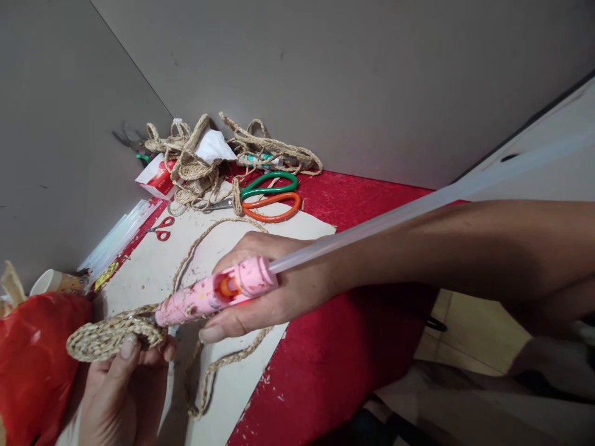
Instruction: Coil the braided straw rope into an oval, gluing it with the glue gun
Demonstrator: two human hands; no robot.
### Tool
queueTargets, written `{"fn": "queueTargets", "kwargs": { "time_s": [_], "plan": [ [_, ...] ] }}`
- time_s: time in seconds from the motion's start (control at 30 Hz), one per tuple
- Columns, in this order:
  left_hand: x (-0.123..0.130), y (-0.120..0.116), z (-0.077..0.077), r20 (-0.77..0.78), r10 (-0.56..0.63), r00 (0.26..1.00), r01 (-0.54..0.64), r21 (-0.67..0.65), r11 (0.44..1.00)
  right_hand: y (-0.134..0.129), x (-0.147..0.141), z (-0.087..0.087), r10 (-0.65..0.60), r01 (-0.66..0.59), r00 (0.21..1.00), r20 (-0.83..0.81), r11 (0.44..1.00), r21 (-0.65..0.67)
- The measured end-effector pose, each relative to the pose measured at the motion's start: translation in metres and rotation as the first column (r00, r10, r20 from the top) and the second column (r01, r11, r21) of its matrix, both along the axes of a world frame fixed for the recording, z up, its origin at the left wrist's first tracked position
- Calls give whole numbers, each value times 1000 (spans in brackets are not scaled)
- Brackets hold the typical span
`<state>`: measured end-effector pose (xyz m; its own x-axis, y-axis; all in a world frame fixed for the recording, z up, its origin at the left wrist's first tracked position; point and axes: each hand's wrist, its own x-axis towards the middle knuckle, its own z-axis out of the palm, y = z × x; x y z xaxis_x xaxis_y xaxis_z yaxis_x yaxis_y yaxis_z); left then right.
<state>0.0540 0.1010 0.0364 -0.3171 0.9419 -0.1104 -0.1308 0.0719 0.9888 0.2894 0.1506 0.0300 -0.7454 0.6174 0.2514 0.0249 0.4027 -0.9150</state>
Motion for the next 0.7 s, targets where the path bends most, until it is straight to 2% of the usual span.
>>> {"fn": "queueTargets", "kwargs": {
  "time_s": [0.2,0.4,0.7],
  "plan": [
    [-5,1,-1,37,-22,999,22,-7,1000,-1,1,4,-24,24,997,69,1000,-6],
    [-14,4,-7,51,-24,998,25,-18,1000,1,-1,-3,-3,3,1000,8,1000,25],
    [-8,5,-3,62,-14,998,16,-41,999,0,-1,0,-6,4,999,36,999,50]
  ]
}}
